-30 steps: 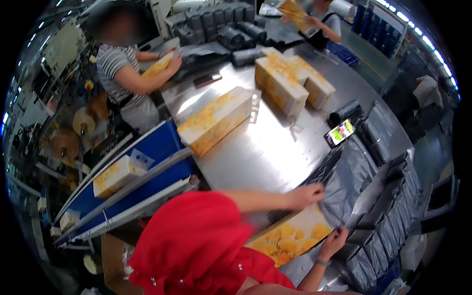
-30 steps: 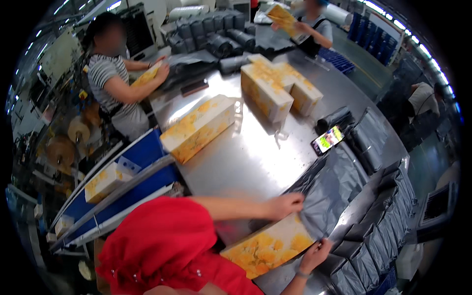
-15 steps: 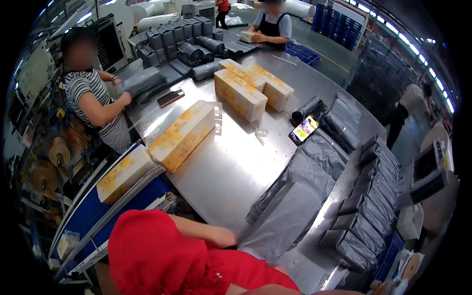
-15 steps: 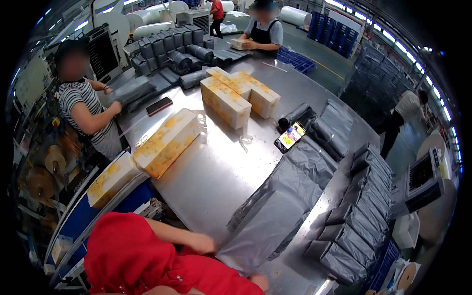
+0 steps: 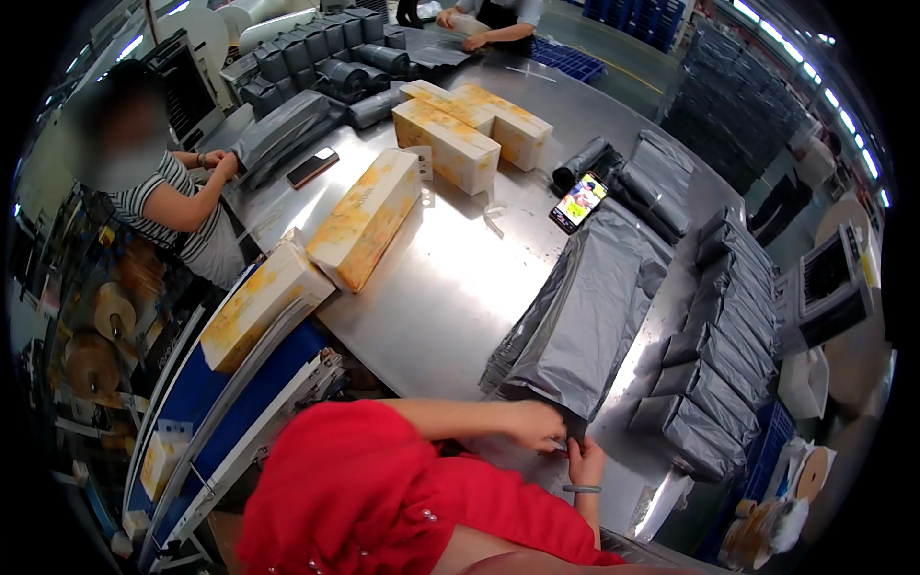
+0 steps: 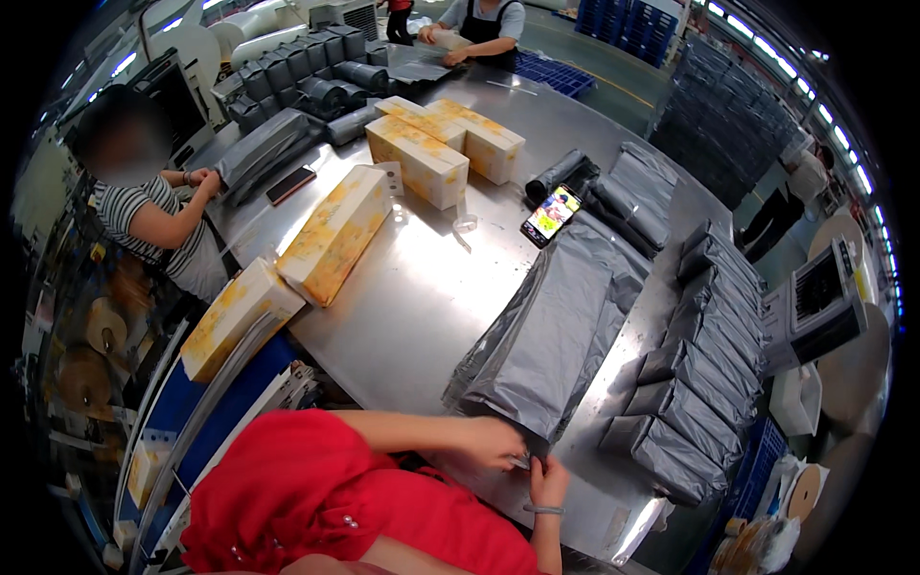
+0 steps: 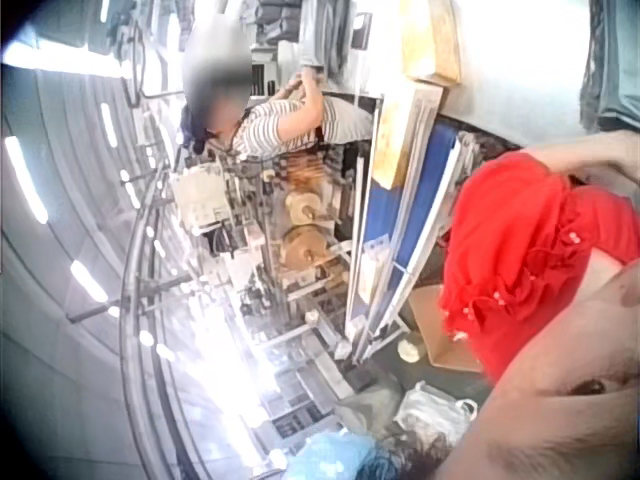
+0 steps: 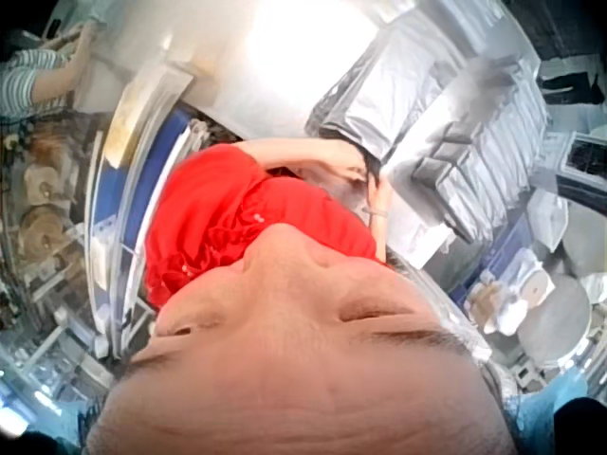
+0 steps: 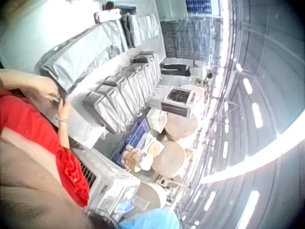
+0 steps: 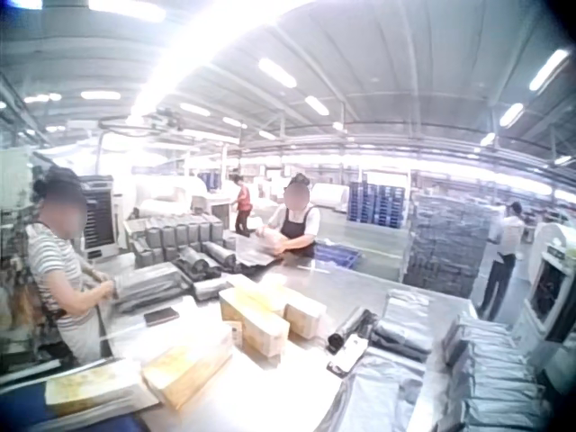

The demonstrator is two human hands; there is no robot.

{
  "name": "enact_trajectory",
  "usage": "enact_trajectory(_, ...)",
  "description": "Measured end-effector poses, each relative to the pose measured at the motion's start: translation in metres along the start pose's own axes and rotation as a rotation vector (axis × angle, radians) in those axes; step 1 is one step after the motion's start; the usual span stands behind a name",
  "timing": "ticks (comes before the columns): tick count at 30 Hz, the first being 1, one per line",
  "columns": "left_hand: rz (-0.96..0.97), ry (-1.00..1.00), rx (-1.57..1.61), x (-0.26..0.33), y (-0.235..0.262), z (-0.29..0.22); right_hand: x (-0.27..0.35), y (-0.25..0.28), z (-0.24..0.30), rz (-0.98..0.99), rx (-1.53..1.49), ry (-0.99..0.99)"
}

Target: The person places yellow boxes into gray plastic shipping bags, seals the bags, and stacks the packaged items on a metal work table.

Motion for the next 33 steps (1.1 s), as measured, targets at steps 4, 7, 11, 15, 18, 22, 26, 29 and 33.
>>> enact_trajectory(4, -0.129, 0.416, 0.193, -0.025, 0.002, 0.023, 0.003, 0.015, 0.037, 0.015, 0.142, 0.059)
enact_trajectory(7, -0.506, 0.124, 0.134, -0.036, -0.031, 0.016, 0.010, 0.016, 0.038, 0.052, 0.049, 0.109)
enact_trajectory(11, -0.342, 0.300, 0.104, -0.059, -0.036, 0.007, 0.013, 0.018, 0.043, 0.051, 0.098, 0.046)
enact_trajectory(15, -0.650, -0.021, -0.017, -0.017, -0.029, -0.014, -0.001, -0.002, -0.004, 0.548, -0.543, -0.186)
enact_trajectory(18, -0.587, 0.336, -0.019, 0.086, -0.064, -0.028, 0.017, 0.008, 0.006, 0.551, -0.639, -0.284)
enact_trajectory(22, -0.065, 0.664, -0.216, 0.281, -0.115, -0.063, 0.020, 0.053, 0.031, 0.319, -0.124, 0.044)
enact_trajectory(26, -0.076, 0.732, -0.180, 0.208, -0.025, -0.032, 0.000, 0.088, 0.113, 0.031, 0.711, 0.911)
enact_trajectory(29, -0.263, -0.044, -0.728, 0.097, 0.064, -0.024, -0.024, 0.064, 0.122, 0.137, 0.840, 1.214)
enact_trajectory(33, -0.010, -0.184, -0.721, 0.078, 0.058, 0.054, -0.056, 0.056, 0.100, 0.105, 0.614, 1.182)
Point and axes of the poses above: each hand's wrist, its own x-axis away from the middle knuckle, its own y-axis out of the back of the hand, z = x × y, the point moved 3 cm from there along -x, towards the middle knuckle, and after that the axes turned 8 degrees about -y, right-handed, at the moved point
